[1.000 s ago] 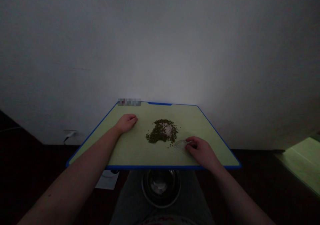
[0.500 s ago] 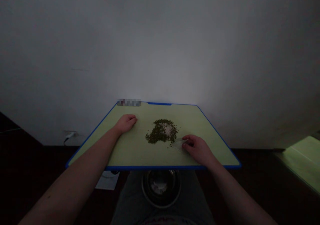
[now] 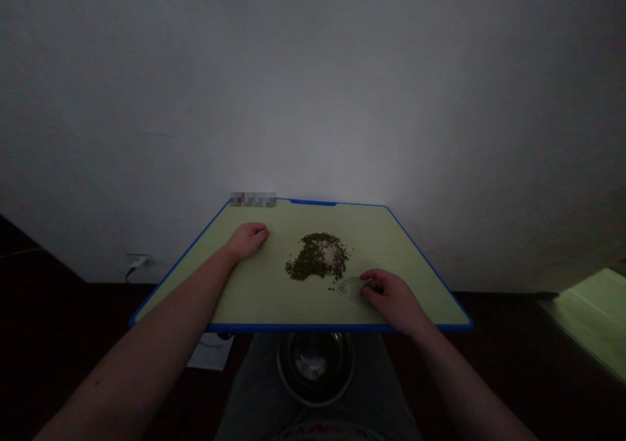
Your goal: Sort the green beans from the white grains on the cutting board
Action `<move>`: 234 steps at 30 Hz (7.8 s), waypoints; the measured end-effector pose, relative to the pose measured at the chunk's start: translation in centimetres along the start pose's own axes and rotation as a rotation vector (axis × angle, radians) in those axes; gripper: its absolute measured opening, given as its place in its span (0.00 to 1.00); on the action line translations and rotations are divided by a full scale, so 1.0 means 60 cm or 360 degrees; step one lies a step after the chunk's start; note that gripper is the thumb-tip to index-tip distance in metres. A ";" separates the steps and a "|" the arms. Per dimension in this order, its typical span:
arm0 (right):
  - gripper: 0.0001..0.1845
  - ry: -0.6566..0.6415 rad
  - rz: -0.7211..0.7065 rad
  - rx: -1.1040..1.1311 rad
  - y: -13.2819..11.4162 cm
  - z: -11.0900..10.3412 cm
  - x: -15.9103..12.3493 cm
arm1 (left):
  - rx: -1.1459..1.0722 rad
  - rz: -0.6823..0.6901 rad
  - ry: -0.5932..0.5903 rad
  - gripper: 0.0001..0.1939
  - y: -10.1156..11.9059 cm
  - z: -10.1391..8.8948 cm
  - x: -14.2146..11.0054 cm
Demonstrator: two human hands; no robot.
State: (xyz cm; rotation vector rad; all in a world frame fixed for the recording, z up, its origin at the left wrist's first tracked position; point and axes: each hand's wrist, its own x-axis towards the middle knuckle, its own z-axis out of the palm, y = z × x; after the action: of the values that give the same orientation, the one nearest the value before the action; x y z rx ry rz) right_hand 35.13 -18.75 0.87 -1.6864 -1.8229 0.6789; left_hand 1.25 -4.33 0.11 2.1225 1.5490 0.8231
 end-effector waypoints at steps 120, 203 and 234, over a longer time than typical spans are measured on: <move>0.13 -0.0421 -0.0198 0.0151 -0.049 0.012 -0.015 | 0.0046 0.0036 0.0008 0.15 0.008 0.001 0.005; 0.10 0.0336 -0.0914 -0.1031 -0.015 0.050 -0.053 | 0.0017 0.0047 0.0013 0.15 0.012 0.011 0.008; 0.11 0.0287 -0.0572 -0.1078 -0.011 0.028 -0.053 | 0.0006 0.0042 -0.0009 0.14 -0.002 0.008 0.002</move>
State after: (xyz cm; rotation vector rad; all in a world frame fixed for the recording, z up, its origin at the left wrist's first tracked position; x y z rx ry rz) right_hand 33.66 -21.96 -0.03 -1.6509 -2.2830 -0.2715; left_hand 1.52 -4.16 -0.27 2.1507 1.5236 0.8231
